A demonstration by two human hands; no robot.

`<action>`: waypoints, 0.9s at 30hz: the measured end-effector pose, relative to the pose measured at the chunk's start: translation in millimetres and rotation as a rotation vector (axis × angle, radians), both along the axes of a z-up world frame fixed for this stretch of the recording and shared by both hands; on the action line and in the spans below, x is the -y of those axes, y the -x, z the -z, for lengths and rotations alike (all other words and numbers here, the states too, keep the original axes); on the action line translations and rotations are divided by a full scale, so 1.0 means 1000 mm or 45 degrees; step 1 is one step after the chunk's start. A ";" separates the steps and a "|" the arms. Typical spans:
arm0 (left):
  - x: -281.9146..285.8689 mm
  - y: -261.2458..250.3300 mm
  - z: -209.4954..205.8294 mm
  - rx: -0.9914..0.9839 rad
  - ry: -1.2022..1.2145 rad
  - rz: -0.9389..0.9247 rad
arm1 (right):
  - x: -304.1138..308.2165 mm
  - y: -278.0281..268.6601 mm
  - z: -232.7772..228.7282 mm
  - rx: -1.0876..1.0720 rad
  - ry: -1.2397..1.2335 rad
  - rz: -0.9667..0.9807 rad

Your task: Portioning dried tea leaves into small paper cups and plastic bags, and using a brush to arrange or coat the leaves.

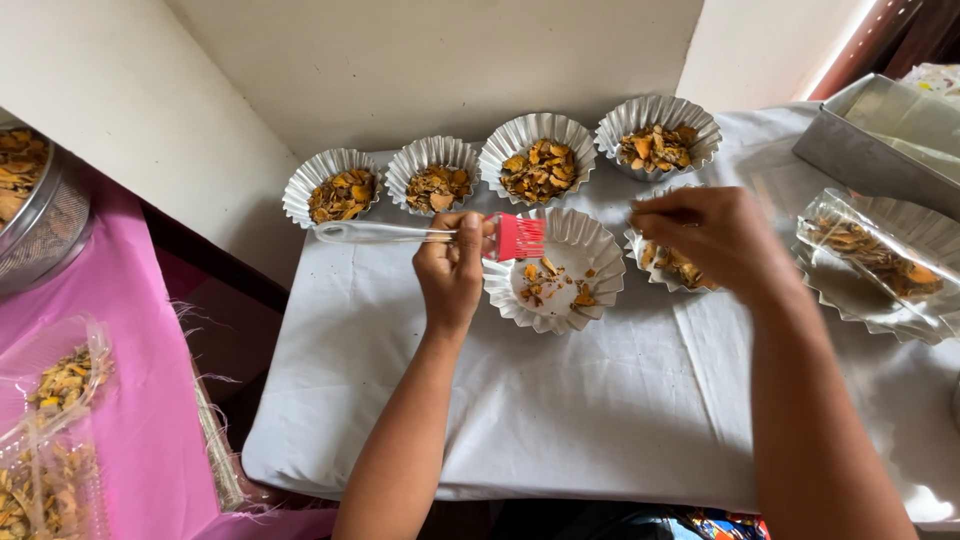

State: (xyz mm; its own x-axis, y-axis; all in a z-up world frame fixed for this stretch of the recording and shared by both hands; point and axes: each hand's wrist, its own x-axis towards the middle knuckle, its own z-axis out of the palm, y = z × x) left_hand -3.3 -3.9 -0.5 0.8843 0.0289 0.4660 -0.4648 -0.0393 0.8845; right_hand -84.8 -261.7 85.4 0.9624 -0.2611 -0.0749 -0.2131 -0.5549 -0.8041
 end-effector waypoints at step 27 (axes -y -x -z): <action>0.026 0.004 0.018 0.182 -0.620 0.198 | -0.006 -0.007 0.040 0.284 0.430 -0.091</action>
